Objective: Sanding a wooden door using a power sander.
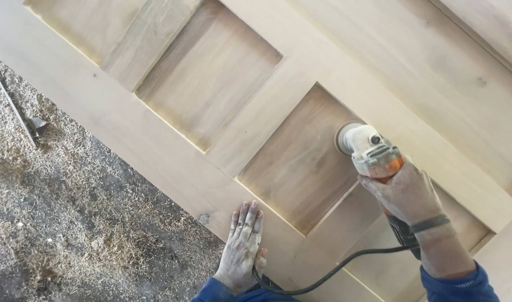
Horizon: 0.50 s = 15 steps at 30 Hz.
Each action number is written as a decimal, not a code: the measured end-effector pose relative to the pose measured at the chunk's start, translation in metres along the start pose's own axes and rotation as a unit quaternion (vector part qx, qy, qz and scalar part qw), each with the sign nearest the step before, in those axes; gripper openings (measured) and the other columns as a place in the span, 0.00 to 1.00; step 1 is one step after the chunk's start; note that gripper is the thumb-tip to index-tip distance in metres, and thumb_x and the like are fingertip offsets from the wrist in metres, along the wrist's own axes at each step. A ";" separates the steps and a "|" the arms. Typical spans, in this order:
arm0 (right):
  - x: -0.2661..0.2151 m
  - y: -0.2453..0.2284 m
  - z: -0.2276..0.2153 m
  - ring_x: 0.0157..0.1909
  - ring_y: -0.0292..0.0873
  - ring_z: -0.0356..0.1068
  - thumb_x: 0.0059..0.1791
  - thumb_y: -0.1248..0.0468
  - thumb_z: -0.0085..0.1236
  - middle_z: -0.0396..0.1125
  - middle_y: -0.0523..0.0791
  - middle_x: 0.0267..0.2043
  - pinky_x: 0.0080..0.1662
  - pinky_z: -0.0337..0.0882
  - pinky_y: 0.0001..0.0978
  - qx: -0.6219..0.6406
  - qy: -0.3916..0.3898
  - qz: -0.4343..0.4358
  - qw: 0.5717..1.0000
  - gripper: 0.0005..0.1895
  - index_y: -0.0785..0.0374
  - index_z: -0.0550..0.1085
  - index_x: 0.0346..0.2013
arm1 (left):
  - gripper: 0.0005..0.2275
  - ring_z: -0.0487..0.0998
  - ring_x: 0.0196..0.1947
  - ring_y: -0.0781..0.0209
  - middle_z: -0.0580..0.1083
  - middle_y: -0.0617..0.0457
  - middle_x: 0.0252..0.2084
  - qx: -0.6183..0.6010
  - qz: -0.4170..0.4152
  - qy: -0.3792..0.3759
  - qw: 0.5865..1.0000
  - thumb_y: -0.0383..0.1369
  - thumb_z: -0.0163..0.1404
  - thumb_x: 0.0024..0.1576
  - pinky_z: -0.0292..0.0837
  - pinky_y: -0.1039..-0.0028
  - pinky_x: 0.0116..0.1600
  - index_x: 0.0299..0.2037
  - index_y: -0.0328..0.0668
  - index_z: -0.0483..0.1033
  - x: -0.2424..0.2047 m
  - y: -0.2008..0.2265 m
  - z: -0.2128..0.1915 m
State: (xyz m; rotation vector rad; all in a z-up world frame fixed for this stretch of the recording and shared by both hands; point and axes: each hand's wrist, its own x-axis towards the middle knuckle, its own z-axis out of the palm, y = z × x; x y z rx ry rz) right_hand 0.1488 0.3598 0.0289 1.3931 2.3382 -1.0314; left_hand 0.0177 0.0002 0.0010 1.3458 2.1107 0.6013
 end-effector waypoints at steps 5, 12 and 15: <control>0.015 -0.045 0.000 0.44 0.52 0.78 0.41 0.49 0.70 0.76 0.54 0.43 0.49 0.77 0.44 -0.011 -0.025 0.027 0.999 0.32 0.65 0.73 0.52 | 0.38 0.36 0.79 0.33 0.42 0.30 0.79 -0.011 0.002 0.009 1.000 0.36 0.42 0.52 0.30 0.48 0.79 0.73 0.21 0.45 0.000 0.000 -0.005; 0.001 -0.070 0.027 0.40 0.48 0.79 0.40 0.52 0.70 0.73 0.53 0.41 0.41 0.83 0.38 0.053 -0.093 -0.041 0.993 0.33 0.69 0.68 0.50 | 0.41 0.34 0.80 0.34 0.41 0.31 0.79 -0.031 -0.026 0.029 0.999 0.37 0.43 0.50 0.27 0.48 0.78 0.74 0.22 0.42 -0.004 -0.001 -0.007; -0.021 -0.098 0.035 0.36 0.47 0.80 0.40 0.52 0.69 0.74 0.52 0.38 0.38 0.84 0.35 -0.011 -0.159 -0.030 0.987 0.32 0.69 0.67 0.48 | 0.41 0.33 0.80 0.34 0.40 0.31 0.79 -0.044 -0.033 0.041 0.998 0.37 0.42 0.51 0.27 0.48 0.79 0.74 0.22 0.41 -0.001 0.005 -0.016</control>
